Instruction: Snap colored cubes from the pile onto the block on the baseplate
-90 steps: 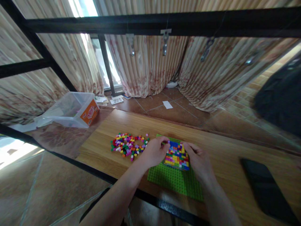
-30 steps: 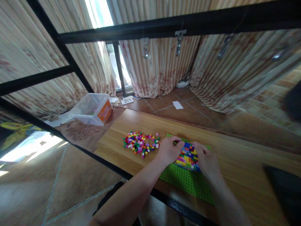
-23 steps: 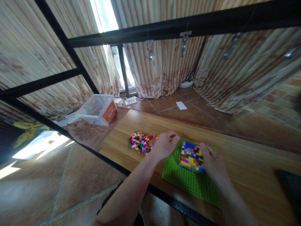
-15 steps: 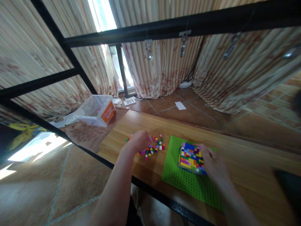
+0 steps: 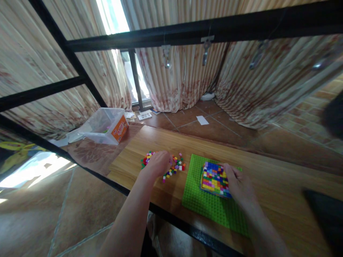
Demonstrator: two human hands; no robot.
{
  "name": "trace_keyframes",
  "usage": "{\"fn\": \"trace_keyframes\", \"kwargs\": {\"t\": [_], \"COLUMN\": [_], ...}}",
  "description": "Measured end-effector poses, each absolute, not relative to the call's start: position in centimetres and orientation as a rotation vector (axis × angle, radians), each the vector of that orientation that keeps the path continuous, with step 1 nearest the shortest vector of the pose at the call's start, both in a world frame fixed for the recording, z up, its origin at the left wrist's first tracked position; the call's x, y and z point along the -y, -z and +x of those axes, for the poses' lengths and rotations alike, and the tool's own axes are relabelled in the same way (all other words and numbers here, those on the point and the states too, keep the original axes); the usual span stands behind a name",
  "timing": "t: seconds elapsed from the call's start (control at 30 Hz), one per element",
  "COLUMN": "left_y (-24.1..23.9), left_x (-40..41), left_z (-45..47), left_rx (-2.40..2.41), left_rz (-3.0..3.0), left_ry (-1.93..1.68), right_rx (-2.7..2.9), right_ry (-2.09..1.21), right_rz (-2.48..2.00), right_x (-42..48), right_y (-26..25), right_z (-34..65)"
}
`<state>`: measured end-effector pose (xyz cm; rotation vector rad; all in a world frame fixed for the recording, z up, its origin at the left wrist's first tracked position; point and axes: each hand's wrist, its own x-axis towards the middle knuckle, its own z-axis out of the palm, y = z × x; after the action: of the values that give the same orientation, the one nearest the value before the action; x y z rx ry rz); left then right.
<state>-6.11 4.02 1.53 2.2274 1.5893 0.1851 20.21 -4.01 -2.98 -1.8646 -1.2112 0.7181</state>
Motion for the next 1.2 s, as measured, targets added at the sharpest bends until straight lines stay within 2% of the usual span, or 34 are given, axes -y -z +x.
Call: {"fn": "trace_keyframes", "kwargs": {"t": [0.17,0.37,0.5,0.67,0.9,1.03,1.2], "left_y": [-2.0,-2.1,-1.6,-1.7,-1.7,-1.0,0.0], "left_x": [-4.7,-3.2,-1.6,-0.9,-1.1,-1.8,-2.8], "left_z": [-5.9,-1.0,1.7,2.4,2.8,2.4,1.6], "left_rx": [-1.420,-1.078,-0.948,-0.796,-0.835,-1.005,-1.192], "left_rz": [2.131,1.640,1.363,1.290,1.357,1.505,1.658], "left_ry": [-0.471,-0.814,-0.793,-0.670,-0.683,-0.838,-0.893], "right_rx": [1.013,1.000,1.287,1.506,1.451,1.150,0.859], "right_ry": [-0.578,-0.488,-0.528,-0.633,-0.663,-0.571,-0.733], "right_rz": [-1.715,-1.431,-1.394,-1.309,-1.352,-1.506,-1.525], "right_x": [4.1,4.8,5.5,5.9,5.7,5.0,4.1], "right_y": [2.3,0.8,-0.1,-0.7,-0.5,0.6,1.9], "right_z": [20.2,20.0,19.2,18.4,19.1,20.9,22.2]}}
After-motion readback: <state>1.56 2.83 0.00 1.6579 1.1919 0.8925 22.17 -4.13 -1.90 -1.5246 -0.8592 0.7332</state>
